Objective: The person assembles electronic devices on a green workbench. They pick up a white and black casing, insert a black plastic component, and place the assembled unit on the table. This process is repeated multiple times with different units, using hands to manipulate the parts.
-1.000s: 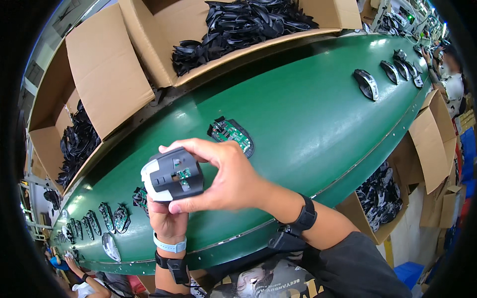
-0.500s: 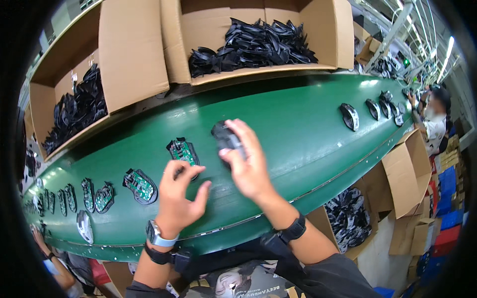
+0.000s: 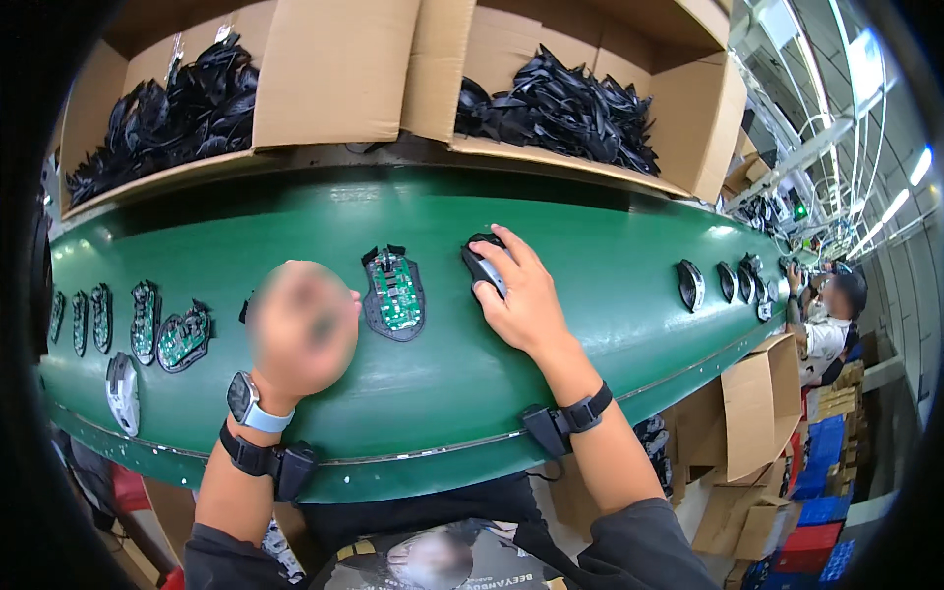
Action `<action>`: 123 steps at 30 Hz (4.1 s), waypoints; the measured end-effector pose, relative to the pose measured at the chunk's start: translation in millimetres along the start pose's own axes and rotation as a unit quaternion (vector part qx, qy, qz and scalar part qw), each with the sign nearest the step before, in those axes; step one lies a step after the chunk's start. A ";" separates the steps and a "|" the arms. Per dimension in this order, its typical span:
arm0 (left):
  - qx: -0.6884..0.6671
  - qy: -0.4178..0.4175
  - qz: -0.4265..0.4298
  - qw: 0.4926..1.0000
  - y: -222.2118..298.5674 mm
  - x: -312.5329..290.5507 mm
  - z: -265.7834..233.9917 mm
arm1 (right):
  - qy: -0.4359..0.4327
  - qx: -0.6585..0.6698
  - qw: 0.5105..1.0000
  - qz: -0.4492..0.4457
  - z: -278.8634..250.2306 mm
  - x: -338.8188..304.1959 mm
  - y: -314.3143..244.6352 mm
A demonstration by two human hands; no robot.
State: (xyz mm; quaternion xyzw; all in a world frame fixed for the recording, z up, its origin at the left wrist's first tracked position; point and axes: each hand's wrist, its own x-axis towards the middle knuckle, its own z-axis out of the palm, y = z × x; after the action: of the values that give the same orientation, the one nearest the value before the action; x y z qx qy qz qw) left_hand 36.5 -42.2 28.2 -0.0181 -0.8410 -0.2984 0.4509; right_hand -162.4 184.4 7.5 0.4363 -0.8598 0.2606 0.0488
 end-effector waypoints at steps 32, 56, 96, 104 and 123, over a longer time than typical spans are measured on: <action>-0.318 0.052 -0.382 0.866 209.6 -262.6 -43.0 | 0.066 -0.201 0.963 0.169 -140.8 -131.5 335.9; -0.166 0.256 -0.474 0.826 145.8 -339.7 -171.9 | -0.372 0.453 0.809 0.039 57.1 -202.5 -248.0; 0.101 -0.133 -0.099 0.981 237.8 -126.7 -94.2 | -0.103 0.442 0.836 -0.307 -77.6 -164.7 -169.6; 0.048 -0.150 -0.062 0.986 240.3 -111.3 -68.2 | -0.005 0.407 0.846 -0.344 -82.4 -174.5 -134.8; -0.001 -0.169 -0.046 0.985 225.9 -108.1 -59.4 | -0.013 0.391 0.877 -0.279 -73.9 -166.2 -118.7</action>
State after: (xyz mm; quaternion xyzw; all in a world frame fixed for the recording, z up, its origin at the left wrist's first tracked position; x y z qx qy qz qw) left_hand 212.7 138.3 79.4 -0.0306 -0.9048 -0.3122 0.2879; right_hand 21.2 283.8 67.4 0.6453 -0.5313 0.5449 -0.0663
